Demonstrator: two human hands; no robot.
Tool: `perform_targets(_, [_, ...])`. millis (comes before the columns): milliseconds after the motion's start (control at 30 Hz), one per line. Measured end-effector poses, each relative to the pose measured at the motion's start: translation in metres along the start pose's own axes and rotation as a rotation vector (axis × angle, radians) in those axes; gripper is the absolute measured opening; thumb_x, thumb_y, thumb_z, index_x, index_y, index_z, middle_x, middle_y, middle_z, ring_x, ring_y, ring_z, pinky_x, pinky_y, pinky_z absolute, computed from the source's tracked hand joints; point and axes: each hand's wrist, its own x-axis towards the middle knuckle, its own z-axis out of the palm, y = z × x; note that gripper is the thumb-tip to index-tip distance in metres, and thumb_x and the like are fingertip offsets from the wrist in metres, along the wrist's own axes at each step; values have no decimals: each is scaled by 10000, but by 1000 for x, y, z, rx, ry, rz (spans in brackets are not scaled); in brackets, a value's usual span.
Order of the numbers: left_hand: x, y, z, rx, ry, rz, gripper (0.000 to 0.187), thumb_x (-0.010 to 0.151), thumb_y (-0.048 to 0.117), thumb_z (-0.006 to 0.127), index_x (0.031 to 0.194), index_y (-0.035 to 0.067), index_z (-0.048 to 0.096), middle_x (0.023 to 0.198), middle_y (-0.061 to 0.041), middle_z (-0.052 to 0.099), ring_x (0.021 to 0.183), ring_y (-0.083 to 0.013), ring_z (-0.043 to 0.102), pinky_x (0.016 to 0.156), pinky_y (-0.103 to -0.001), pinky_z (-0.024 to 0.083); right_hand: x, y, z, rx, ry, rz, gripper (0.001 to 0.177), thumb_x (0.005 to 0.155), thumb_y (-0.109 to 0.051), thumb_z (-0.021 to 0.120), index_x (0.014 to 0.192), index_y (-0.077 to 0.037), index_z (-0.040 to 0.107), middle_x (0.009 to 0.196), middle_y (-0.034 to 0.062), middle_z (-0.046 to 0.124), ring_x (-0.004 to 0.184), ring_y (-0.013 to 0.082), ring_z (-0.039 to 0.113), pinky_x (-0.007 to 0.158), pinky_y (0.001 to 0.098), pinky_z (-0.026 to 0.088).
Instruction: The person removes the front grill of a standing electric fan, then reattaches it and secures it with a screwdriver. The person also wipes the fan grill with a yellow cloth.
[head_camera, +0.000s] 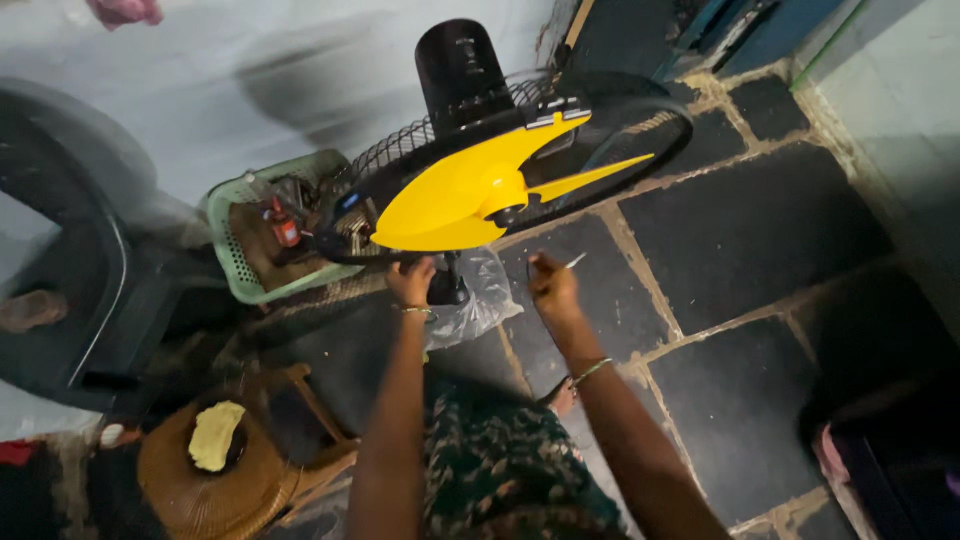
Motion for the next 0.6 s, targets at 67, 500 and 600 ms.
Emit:
perform_targets(67, [-3, -1, 6, -55, -48, -71, 328, 817, -23, 760, 1115, 17, 629, 973, -105, 717, 831, -270, 739, 706, -432, 618, 15, 22, 10, -68, 29, 70, 152, 985, -207, 581, 1078, -139, 679, 906, 37, 720, 442, 74, 337, 420, 244, 272])
perform_targets(500, [-9, -11, 18, -63, -2, -14, 293, 928, 52, 722, 1182, -36, 603, 1041, -156, 705, 859, -303, 747, 808, -479, 658, 59, 67, 32, -104, 144, -7, 199, 899, -59, 699, 1006, -190, 594, 704, -26, 468, 463, 94, 341, 434, 285, 291])
perform_targets(600, [-9, -13, 21, -99, 13, 43, 297, 915, 24, 729, 1171, -53, 599, 1010, -186, 707, 824, -315, 748, 758, -476, 654, 63, 70, 35, -151, 223, -21, 164, 905, -63, 681, 974, -172, 580, 725, -3, 533, 459, 107, 366, 430, 291, 307])
